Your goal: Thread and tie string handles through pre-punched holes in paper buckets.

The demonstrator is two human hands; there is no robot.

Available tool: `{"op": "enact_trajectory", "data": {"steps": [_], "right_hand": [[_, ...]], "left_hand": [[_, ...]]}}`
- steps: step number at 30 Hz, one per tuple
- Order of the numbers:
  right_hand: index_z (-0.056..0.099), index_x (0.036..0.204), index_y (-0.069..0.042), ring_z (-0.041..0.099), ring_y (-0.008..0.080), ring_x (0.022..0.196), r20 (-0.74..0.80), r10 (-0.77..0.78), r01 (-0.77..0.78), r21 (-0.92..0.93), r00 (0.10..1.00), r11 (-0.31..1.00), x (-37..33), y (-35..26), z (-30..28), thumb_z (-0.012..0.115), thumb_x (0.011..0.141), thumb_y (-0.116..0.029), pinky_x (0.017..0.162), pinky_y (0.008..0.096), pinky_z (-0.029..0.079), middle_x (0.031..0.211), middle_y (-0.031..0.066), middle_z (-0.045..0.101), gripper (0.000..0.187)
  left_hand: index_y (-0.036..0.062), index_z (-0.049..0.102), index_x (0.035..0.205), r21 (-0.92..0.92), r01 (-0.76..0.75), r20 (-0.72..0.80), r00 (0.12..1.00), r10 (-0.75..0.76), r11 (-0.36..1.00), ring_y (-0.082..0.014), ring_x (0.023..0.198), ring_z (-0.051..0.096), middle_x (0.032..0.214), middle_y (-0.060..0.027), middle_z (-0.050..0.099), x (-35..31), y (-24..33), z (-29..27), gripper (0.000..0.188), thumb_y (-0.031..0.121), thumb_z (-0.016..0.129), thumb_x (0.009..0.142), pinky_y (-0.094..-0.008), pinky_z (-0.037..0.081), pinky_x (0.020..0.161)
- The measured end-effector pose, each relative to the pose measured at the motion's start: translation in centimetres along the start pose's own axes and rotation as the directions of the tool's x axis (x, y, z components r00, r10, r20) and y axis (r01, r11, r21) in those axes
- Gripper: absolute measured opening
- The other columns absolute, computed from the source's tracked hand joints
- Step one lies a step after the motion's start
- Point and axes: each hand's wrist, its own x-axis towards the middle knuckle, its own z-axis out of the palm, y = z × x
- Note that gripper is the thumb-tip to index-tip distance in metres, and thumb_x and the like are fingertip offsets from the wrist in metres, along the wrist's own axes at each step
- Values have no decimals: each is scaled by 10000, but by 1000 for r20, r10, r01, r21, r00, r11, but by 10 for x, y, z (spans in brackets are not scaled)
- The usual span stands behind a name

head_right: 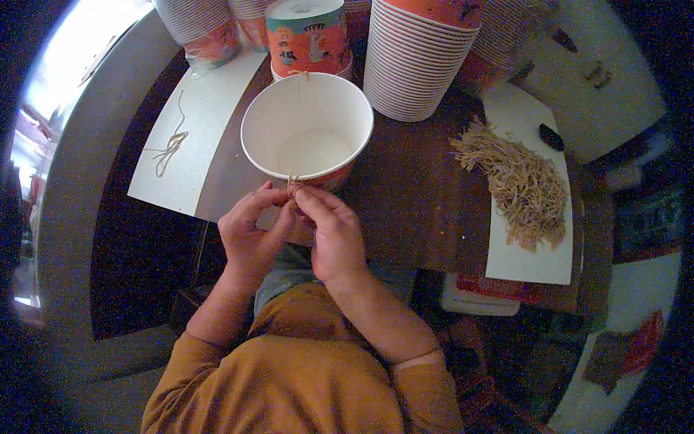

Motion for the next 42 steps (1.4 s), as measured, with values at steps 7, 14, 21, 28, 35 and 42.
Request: {"op": "enact_trajectory", "data": {"steps": [7,14,21,28,35,42], "right_hand": [[676,989,-18,587,99,808,-46,-136,130,-102,990,986,-1,2,5,615,869,-155,756,224,455,913,26,671,192],[648,1007,-23,589,120,836,-24,-87,78,-248,996,966,5,-8,-9,572,886,-121,779,257,455,938,37,661,173],[625,1046,-35,569,110,787,61,156,-158,35,986,987,15,-11,-7,542,905,-201,741,247,457,966,34,650,234],[622,1004,-46,575,123,748,167,245,-271,154,955,950,22,-10,-27,548,881,-183,664,263,462,897,27,643,198],[622,987,-50,577,132,749,-27,71,-75,-150,997,986,13,-27,-3,534,901,-149,662,286,465,904,35,641,158],[581,860,-65,560,306,755,430,-480,391,-902,765,-184,9,-39,-1,618,841,-191,709,426,416,821,91,581,134]], "left_hand": [[61,639,816,190,-179,5,983,181,965,-261,742,644,805,-87,660,3,1,0,140,22,711,703,-394,519,801],[6,601,849,-467,543,347,839,-420,698,-91,810,588,821,-28,633,7,3,-14,84,2,657,786,-232,481,739],[10,609,841,-273,234,276,948,-157,933,-96,779,597,837,-35,644,7,-7,-11,79,-5,650,775,-234,488,719],[-19,600,822,-427,438,229,899,-374,791,-74,703,591,769,-24,643,11,-3,-23,66,-8,656,789,-208,481,631],[-2,580,818,-435,489,264,872,-412,756,-148,761,630,820,-100,661,12,-10,-27,50,-1,629,827,-257,497,716],[-17,602,842,-489,518,291,855,-428,702,-153,777,631,828,-98,658,16,-15,-24,68,20,653,816,-262,496,728]]}}
